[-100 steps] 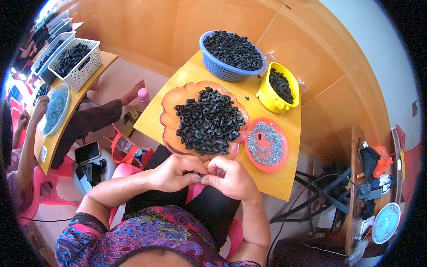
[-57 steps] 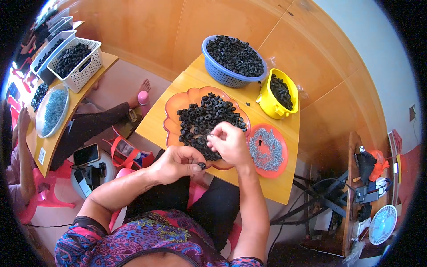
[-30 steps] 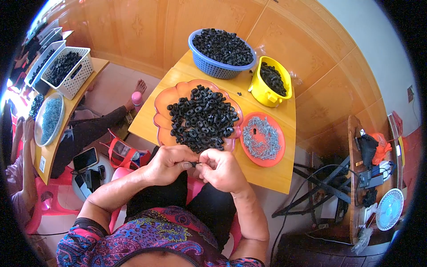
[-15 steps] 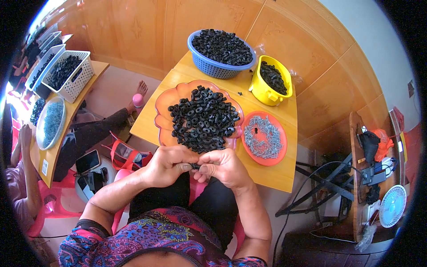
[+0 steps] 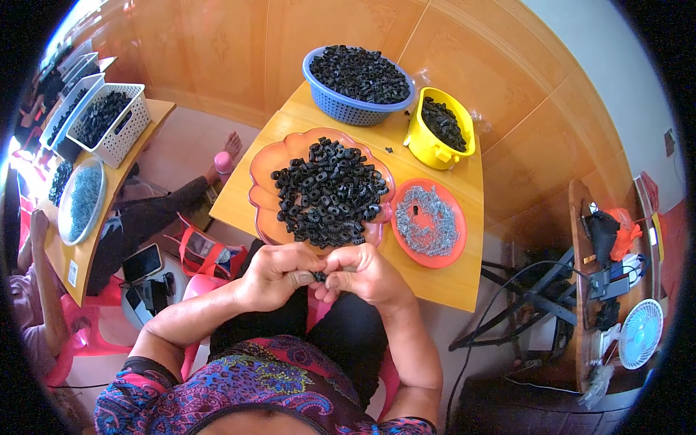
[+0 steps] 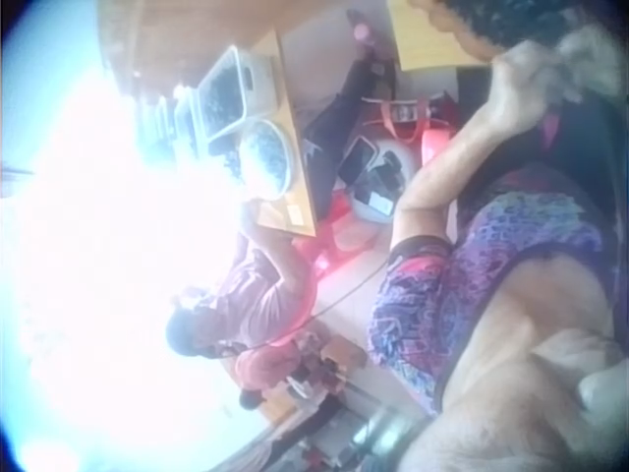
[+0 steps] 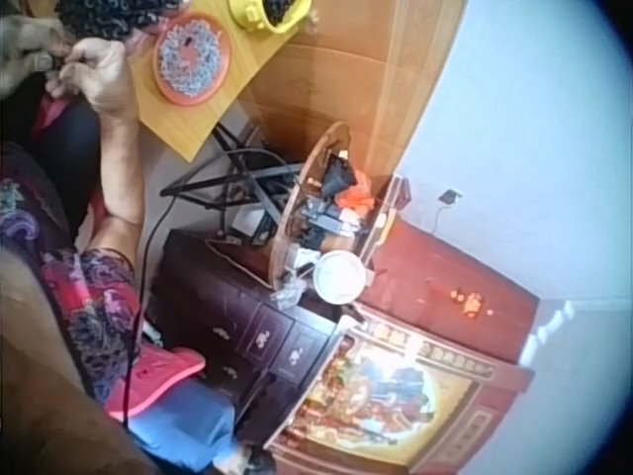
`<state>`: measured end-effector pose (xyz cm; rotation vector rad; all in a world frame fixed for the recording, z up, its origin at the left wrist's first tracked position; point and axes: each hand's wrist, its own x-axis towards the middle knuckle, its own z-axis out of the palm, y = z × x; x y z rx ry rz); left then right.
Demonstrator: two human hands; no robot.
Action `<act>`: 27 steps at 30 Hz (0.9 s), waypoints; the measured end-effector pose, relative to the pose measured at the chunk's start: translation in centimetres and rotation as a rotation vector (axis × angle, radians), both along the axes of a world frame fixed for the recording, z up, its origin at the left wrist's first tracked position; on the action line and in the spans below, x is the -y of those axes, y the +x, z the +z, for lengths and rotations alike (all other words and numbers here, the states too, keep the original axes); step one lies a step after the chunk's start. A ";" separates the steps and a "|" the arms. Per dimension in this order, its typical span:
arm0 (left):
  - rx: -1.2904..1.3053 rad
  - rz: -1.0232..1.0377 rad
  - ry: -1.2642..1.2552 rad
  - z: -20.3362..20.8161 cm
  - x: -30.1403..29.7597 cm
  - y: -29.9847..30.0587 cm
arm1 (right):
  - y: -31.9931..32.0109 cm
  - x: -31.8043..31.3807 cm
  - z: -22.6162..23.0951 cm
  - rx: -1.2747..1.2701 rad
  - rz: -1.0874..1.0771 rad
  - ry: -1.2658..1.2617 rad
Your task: The person assembles components by picking up plastic pieces and metal pins from dishes on the table and inserting the metal pins into the plastic pieces by hand.
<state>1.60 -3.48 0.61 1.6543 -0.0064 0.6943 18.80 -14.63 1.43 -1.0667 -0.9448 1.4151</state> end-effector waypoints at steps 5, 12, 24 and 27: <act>0.029 -0.005 -0.062 -0.1 0.4 0.0 | -0.2 -0.2 0.4 0.007 0.063 0.021; 0.042 0.073 0.028 -0.2 0.9 0.0 | -0.2 -0.3 0.1 0.086 0.107 0.031; -0.138 0.110 0.056 -0.6 -0.4 0.6 | 0.2 -0.5 3.0 0.209 -0.117 -0.051; -0.215 0.112 -0.058 -1.2 -0.3 0.5 | 2.7 -1.5 3.9 0.334 -0.202 0.062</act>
